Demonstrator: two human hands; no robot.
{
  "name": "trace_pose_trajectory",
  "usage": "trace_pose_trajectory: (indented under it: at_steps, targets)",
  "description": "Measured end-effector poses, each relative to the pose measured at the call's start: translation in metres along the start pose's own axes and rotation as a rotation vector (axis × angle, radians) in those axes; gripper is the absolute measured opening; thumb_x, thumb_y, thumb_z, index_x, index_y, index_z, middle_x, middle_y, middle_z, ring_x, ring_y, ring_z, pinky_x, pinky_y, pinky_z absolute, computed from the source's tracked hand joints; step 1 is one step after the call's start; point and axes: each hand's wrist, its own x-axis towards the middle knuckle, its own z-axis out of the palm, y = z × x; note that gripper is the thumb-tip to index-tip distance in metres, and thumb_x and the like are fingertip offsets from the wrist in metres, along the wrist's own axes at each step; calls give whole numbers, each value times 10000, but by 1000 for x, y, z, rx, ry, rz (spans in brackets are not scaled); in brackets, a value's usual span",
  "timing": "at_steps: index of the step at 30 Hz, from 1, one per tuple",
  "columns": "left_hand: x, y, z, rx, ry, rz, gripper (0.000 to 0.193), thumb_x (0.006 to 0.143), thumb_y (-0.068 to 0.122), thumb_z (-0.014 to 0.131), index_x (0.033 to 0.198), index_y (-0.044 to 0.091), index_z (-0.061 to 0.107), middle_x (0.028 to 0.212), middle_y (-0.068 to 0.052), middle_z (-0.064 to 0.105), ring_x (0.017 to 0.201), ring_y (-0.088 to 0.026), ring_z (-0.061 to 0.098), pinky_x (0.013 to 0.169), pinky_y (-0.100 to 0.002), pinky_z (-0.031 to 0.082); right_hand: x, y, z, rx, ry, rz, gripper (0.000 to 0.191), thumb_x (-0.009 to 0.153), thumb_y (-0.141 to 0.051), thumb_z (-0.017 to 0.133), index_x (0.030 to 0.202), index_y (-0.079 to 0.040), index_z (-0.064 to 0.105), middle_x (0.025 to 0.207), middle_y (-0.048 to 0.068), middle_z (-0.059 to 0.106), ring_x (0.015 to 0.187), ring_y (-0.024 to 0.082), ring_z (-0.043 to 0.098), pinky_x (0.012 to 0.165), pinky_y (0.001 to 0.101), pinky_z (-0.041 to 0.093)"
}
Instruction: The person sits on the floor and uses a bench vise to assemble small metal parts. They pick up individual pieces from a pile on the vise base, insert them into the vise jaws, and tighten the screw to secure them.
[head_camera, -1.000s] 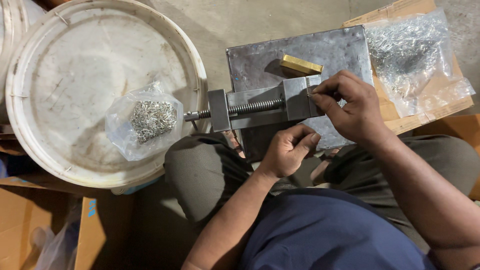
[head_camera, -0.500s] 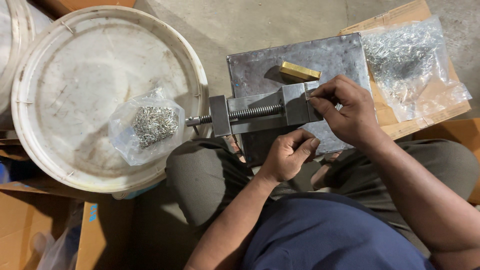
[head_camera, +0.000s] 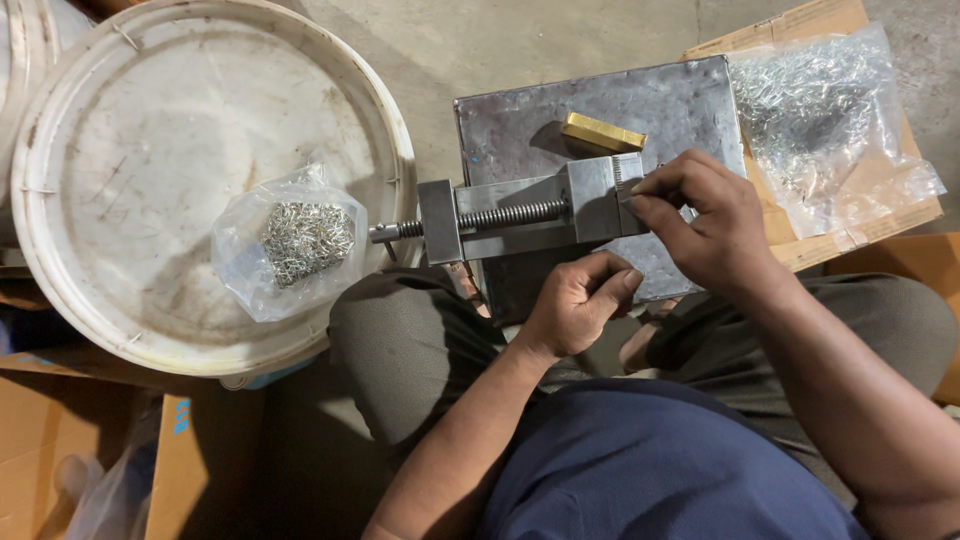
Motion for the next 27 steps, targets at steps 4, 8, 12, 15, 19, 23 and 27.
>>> trace_pose_trajectory:
  at_steps: [4,8,12,15,19,23,27]
  targets:
    - [0,-1,1,-25,7,-4,194,1064,183,641,990,11,689,789,29,622,721,-50,537,666,-238,476,-2,-1,0,-16,-27,-13,110,951,-52,758,1016,9,692,985,98,678,863,202,703,734,315,548]
    - [-1,0,0,2,14,4,197,1066,183,637,984,11,685,778,31,612,702,-49,522,646,-235,458,0,-5,-4,-110,-85,-25,114,948,-86,757,1006,-4,702,972,102,681,847,220,706,706,329,554]
    - [-2,0,0,-23,18,-6,204,1071,190,629,989,10,678,774,29,607,694,-55,517,640,-237,451,0,-11,-6,-123,-120,-56,114,943,-107,754,1016,-26,720,971,105,676,832,218,716,701,328,568]
    - [-2,-1,0,-85,17,-20,215,1080,202,611,1003,10,671,772,25,606,689,-61,521,639,-242,448,-2,-12,-8,-181,-103,-109,125,932,-102,764,1032,-33,736,980,109,680,836,238,711,701,332,562]
    - [-2,-2,-2,-106,18,-6,245,1089,223,593,1006,7,671,766,11,618,686,-72,548,641,-248,466,-13,-10,-13,-185,-45,-48,147,966,-70,737,1108,-30,747,1002,101,692,820,213,709,687,314,559]
    - [-2,-2,-5,-165,1,-1,248,1096,235,587,1008,13,655,805,14,620,725,-70,558,675,-250,479,-35,-7,-12,-85,-61,-69,139,898,-75,772,1024,-33,727,981,97,700,839,209,713,712,326,561]
    - [-5,-2,-8,-113,-21,41,258,1118,235,571,1026,10,655,832,17,627,763,-66,565,708,-250,491,-48,-2,-2,17,-106,-117,144,859,-57,773,986,-34,708,975,94,704,881,225,722,738,334,573]
